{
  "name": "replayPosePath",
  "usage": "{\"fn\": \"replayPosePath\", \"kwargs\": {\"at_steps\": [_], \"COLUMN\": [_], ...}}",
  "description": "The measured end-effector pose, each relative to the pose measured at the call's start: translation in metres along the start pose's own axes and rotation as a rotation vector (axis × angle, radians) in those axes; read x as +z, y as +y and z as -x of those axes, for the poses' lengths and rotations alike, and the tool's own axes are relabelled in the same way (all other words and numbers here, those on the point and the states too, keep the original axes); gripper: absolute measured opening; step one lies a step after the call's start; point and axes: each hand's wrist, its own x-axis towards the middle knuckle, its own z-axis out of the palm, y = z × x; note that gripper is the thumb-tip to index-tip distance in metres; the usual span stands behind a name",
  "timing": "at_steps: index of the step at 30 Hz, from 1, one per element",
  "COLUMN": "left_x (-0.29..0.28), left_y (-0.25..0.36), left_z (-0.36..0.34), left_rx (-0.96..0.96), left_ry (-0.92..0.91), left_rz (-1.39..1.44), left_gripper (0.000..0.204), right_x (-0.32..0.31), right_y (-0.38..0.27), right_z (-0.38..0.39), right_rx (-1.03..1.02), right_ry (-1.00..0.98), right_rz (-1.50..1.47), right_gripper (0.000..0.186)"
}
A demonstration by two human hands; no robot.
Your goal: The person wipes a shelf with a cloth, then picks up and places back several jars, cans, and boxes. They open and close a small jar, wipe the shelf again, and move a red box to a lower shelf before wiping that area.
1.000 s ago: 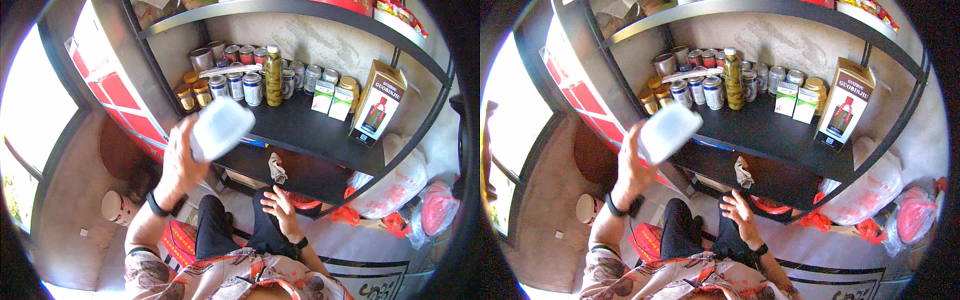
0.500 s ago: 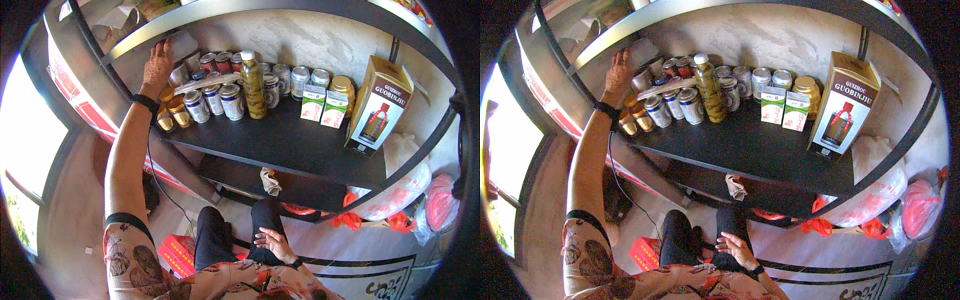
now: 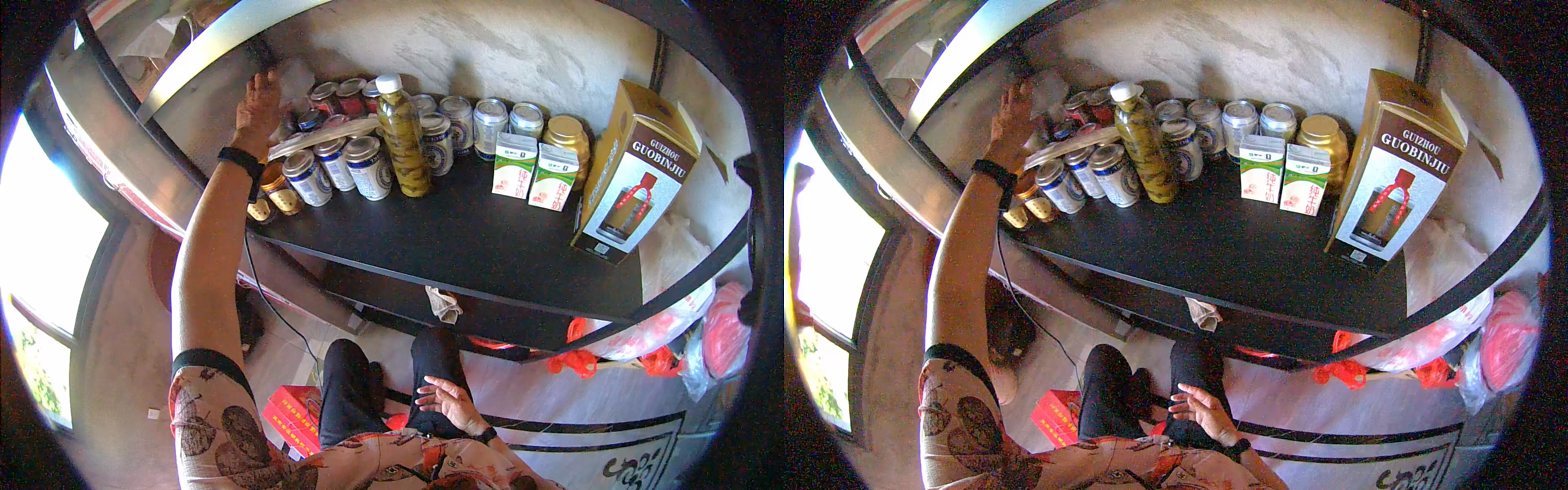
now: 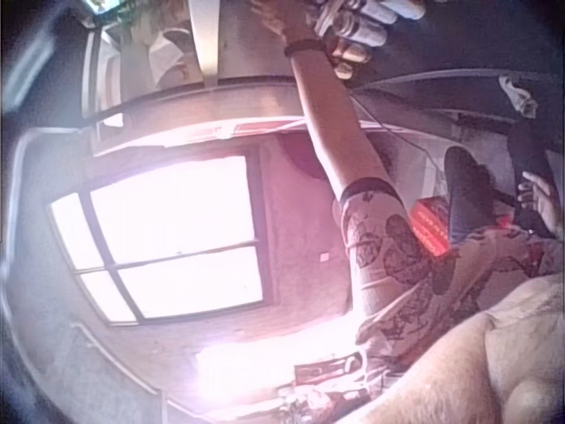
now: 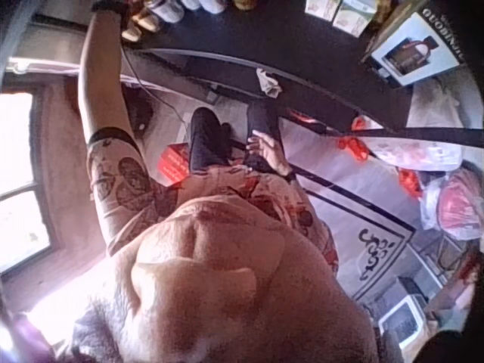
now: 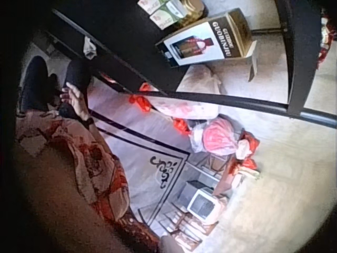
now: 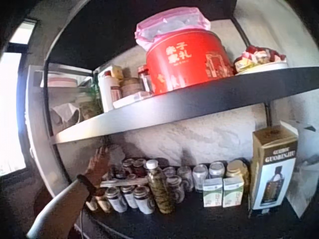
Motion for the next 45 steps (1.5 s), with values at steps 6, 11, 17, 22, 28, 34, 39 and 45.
{"fn": "replayPosePath", "kwargs": {"at_steps": [6, 11, 17, 22, 28, 34, 39, 45], "left_x": [-0.007, -0.013, -0.018, -0.016, -0.012, -0.015, -0.010, -0.031], "left_y": [0.004, 0.003, 0.011, 0.008, 0.003, 0.007, 0.003, 0.010], "left_z": [0.003, 0.011, 0.025, 0.025, 0.023, 0.033, 0.040, 0.045], "left_rx": [-0.050, -0.111, -0.105, -0.005, -0.028, -0.025, -0.002, -0.060], "left_ry": [-0.006, -0.004, 0.073, 0.120, 0.070, 0.125, 0.189, 0.118], "left_rz": [0.119, 0.227, 0.184, 0.089, 0.180, 0.190, 0.249, 0.190], "left_gripper": [0.091, 0.103, 0.107, 0.095, 0.087, 0.093, 0.096, 0.092], "right_x": [-0.001, -0.004, -0.006, -0.005, -0.003, -0.004, -0.004, -0.004], "right_y": [-0.003, -0.003, -0.002, -0.002, -0.004, -0.005, -0.005, -0.003], "right_z": [0.004, 0.006, 0.005, 0.004, 0.003, 0.003, 0.003, 0.003], "right_rx": [0.004, -0.020, -0.008, -0.009, 0.003, 0.004, 0.006, 0.003], "right_ry": [0.008, 0.004, 0.018, 0.001, -0.001, -0.003, -0.002, 0.011], "right_rz": [-0.031, -0.041, -0.010, -0.031, -0.037, -0.032, -0.026, -0.035], "right_gripper": [0.053, 0.053, 0.054, 0.056, 0.058, 0.057, 0.056, 0.056]}}
